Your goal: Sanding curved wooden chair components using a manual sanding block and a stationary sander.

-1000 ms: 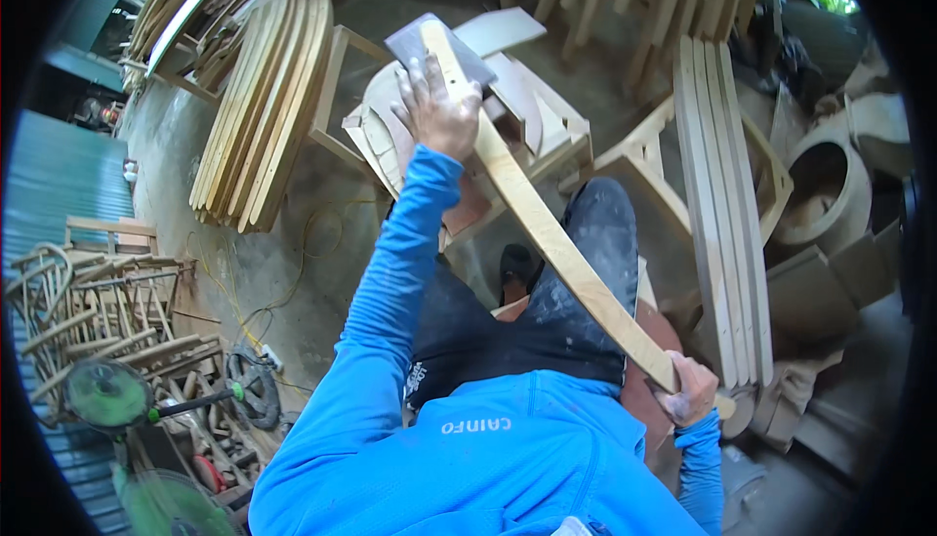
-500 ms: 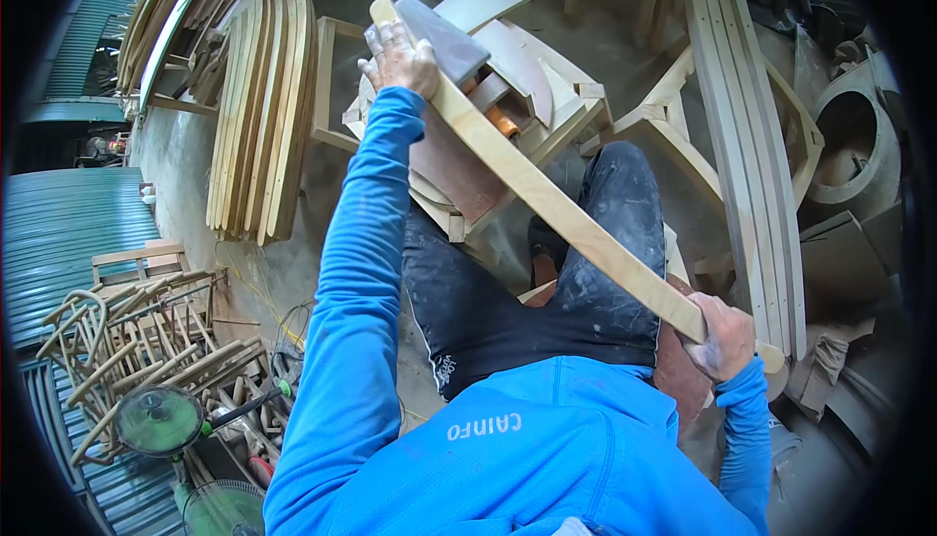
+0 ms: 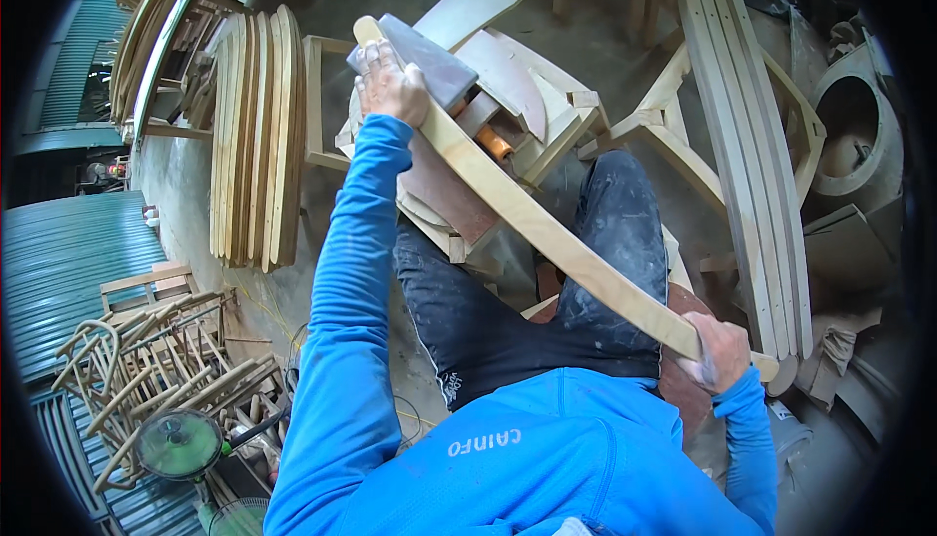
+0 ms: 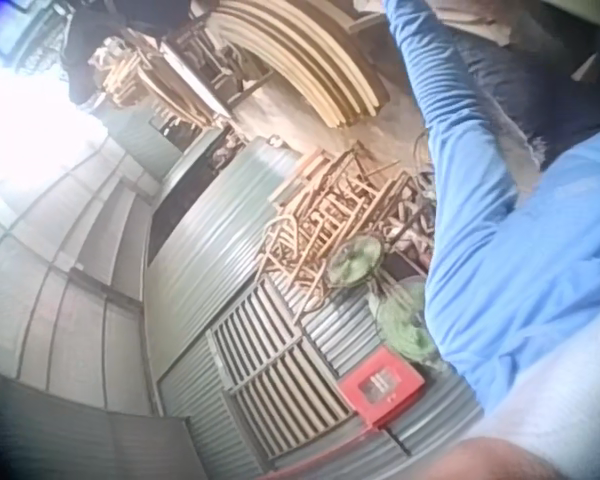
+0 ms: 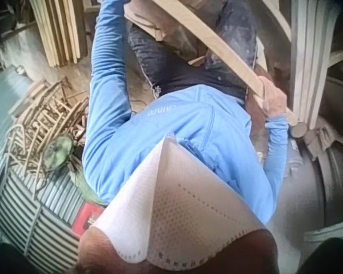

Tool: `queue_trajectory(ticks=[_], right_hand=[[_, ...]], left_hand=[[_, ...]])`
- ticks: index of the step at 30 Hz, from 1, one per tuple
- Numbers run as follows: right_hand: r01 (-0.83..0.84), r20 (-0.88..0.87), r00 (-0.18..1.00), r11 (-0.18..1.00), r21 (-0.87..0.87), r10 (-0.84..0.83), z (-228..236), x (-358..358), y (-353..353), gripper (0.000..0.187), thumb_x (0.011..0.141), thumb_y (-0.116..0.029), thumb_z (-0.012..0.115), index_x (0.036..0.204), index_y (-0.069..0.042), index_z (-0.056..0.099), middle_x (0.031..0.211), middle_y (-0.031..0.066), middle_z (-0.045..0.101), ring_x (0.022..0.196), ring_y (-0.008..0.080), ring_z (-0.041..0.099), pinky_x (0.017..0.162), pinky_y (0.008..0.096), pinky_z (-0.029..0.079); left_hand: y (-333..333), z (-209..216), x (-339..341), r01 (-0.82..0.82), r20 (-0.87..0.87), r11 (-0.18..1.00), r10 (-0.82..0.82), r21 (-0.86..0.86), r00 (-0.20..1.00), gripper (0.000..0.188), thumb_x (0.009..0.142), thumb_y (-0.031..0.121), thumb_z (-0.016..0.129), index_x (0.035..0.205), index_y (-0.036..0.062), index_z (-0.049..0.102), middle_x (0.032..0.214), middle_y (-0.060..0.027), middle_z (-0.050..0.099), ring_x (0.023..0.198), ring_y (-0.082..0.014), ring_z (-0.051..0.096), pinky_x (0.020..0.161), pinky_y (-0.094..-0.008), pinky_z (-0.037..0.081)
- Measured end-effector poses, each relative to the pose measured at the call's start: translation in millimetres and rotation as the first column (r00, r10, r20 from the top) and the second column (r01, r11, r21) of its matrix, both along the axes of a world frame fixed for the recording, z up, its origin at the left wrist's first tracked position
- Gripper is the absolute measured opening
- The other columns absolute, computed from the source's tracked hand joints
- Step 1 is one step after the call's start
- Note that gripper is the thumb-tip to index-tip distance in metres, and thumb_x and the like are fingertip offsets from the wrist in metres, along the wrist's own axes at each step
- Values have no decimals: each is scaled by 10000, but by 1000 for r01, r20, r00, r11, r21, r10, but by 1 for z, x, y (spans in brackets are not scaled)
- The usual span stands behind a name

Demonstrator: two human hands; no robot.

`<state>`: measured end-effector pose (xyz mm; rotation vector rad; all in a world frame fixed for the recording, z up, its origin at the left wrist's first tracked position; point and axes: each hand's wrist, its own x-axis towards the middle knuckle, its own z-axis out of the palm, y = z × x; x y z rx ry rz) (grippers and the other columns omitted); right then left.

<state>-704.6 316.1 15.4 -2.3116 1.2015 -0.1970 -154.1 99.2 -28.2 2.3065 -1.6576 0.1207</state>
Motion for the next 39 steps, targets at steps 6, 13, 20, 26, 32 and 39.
queue_trajectory(ticks=[6, 13, 20, 26, 32, 39], right_hand=[[-26, -22, 999, 999, 25, 27, 9, -35, 22, 573, 659, -327, 929, 1099, -83, 656, 884, 117, 700, 735, 329, 690, 643, 432, 537], [-39, -86, 995, 990, 138, 51, 12, 4, -3, 598, 662, -363, 937, 1104, -78, 653, 905, 147, 716, 758, 368, 708, 664, 445, 560], [-60, -103, 992, 988, 145, 75, 8, -34, 23, 605, 680, -378, 921, 1119, -79, 633, 868, 132, 694, 737, 344, 687, 645, 434, 541], [-69, -175, 978, 965, 255, 116, -1, -35, -2, 610, 676, -404, 919, 1114, -83, 640, 884, 147, 702, 744, 379, 689, 653, 462, 548], [-117, -193, 966, 954, 277, 174, 7, 15, -86, 588, 733, -386, 897, 1143, -84, 601, 869, 188, 707, 765, 418, 704, 677, 489, 557], [-133, -191, 971, 989, 67, 144, 18, 107, -142, 510, 783, -367, 855, 1166, -126, 620, 860, 146, 712, 733, 379, 710, 635, 453, 561]], left_hand=[[30, -14, -40, 16, -78, 1000, -14, 17, 997, 745, 955, 306, 476, 1592, -33, 293, 1674, -243, 252, 1577, -406, 180, 1271, -546, 179], [3, 15, -11, -29, -99, 999, 33, 39, 995, 717, 969, 313, 460, 1594, -4, 305, 1670, -211, 280, 1577, -375, 201, 1275, -528, 178], [32, 0, -53, -43, -31, 996, 46, 77, 998, 734, 975, 315, 482, 1596, -25, 289, 1676, -211, 266, 1588, -365, 171, 1277, -534, 172], [25, 11, -50, -73, -3, 995, 73, 68, 997, 747, 961, 306, 494, 1598, -24, 288, 1683, -208, 249, 1595, -358, 149, 1275, -557, 159], [-30, 4, 9, -139, -55, 990, 140, 23, 989, 739, 934, 296, 488, 1579, -26, 325, 1668, -207, 283, 1588, -361, 170, 1272, -554, 177], [-110, -1, 115, -148, -122, 989, 143, -29, 982, 706, 964, 316, 443, 1597, 25, 326, 1694, -170, 265, 1595, -335, 168, 1288, -511, 164]])
